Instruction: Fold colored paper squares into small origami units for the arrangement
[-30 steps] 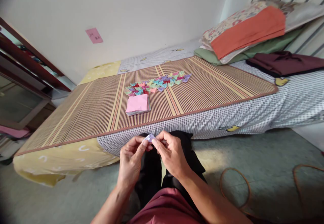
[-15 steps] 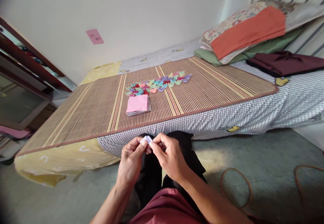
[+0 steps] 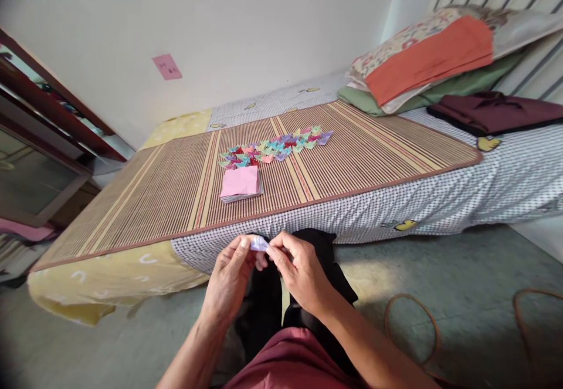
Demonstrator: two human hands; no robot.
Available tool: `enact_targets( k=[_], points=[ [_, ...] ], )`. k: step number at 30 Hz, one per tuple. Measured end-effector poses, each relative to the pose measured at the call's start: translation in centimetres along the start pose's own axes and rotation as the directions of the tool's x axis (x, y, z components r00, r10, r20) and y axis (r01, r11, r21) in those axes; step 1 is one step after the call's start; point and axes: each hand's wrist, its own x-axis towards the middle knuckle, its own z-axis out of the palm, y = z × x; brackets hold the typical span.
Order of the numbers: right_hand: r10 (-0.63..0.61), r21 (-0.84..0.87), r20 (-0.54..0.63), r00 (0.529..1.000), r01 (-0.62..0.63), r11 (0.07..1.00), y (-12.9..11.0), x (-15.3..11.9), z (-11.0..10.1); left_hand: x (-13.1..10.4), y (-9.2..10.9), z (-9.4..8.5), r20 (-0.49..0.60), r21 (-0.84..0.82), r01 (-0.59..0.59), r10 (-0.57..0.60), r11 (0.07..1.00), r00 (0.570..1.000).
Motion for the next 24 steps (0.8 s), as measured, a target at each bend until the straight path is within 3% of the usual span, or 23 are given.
enact_targets(
  k=[3,8,16,24],
  points=[
    [-0.026,-0.064,0.005,1.000,0.027,0.998,0.0,-0.2,-0.4,-0.1,0.6,-0.2,-0.015,-0.051,0.028,-0.029,0.998,0.999],
    [-0.028,-0.074,-0.005,1.000,0.027,0.997,0.1,-0.3,-0.9,-0.4,1.9,-0.2,0.071,-0.070,0.053,-0.048,0.996,0.996],
    [0.042,0.087,0.049,0.998,-0.046,0.995,-1.1,-0.7,-1.2,-0.9,2.1,0.0,0.113,0.003,0.062,-0.062,0.998,0.992],
    [0.097,0.160,0.068,0.993,-0.106,0.981,-0.9,-0.8,-1.2,-1.2,2.0,0.4,0.063,0.066,0.014,-0.018,0.998,0.998]
  ],
)
